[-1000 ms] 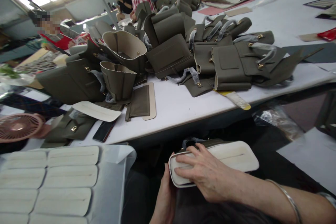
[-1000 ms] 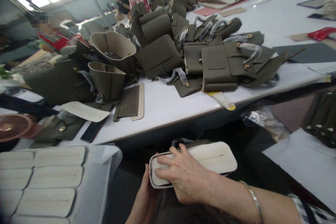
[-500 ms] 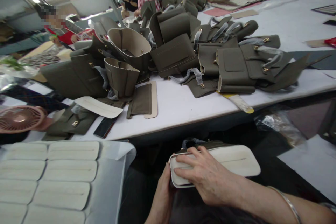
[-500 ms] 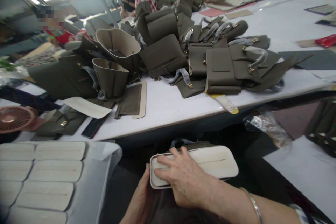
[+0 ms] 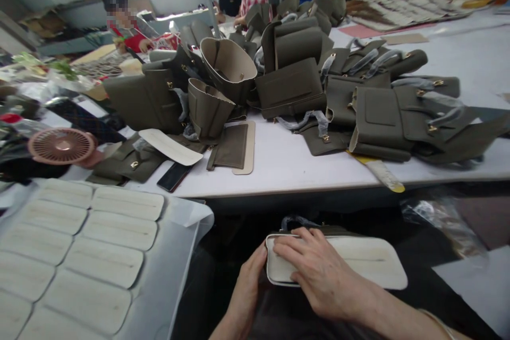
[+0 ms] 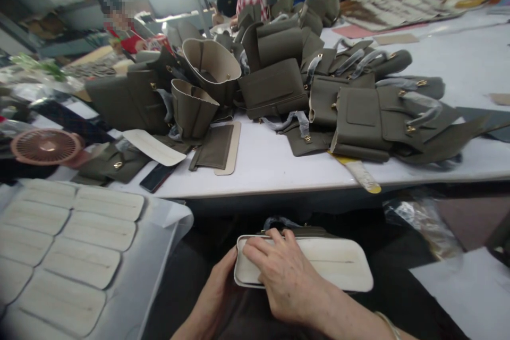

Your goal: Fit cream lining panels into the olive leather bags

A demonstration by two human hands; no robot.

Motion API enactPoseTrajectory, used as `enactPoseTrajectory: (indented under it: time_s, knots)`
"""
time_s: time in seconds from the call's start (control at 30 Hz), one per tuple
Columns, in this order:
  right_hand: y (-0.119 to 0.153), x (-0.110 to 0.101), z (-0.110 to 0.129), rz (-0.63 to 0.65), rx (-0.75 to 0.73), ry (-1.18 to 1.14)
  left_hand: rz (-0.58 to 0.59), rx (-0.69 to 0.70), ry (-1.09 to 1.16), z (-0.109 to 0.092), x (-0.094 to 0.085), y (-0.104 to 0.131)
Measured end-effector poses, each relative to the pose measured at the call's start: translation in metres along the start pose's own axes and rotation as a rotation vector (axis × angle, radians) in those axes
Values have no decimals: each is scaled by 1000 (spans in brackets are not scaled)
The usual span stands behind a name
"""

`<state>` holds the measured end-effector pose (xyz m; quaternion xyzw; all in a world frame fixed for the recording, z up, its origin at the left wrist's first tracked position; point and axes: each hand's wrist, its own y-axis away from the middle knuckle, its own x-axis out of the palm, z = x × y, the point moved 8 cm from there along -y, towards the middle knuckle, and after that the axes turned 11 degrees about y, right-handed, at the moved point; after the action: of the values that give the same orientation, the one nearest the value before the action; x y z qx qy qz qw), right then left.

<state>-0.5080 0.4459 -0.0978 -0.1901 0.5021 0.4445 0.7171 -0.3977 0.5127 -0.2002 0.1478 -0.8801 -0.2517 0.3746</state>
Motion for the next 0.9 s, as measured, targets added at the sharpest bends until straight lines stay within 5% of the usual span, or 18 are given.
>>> enactPoseTrajectory:
  time_s: [0.4, 0.57, 0.77, 0.9]
  knots:
    - [-4, 1, 6, 36, 0, 28, 129, 76, -333, -26, 8, -2]
    - [-7, 5, 5, 52, 15, 25, -11, 203, -476, -20, -6, -7]
    - [-6, 1, 3, 13, 18, 6, 10, 296, -496, -17, -6, -12]
    - [-2, -4, 4, -6, 29, -14, 83, 188, -305, -9, -9, -12]
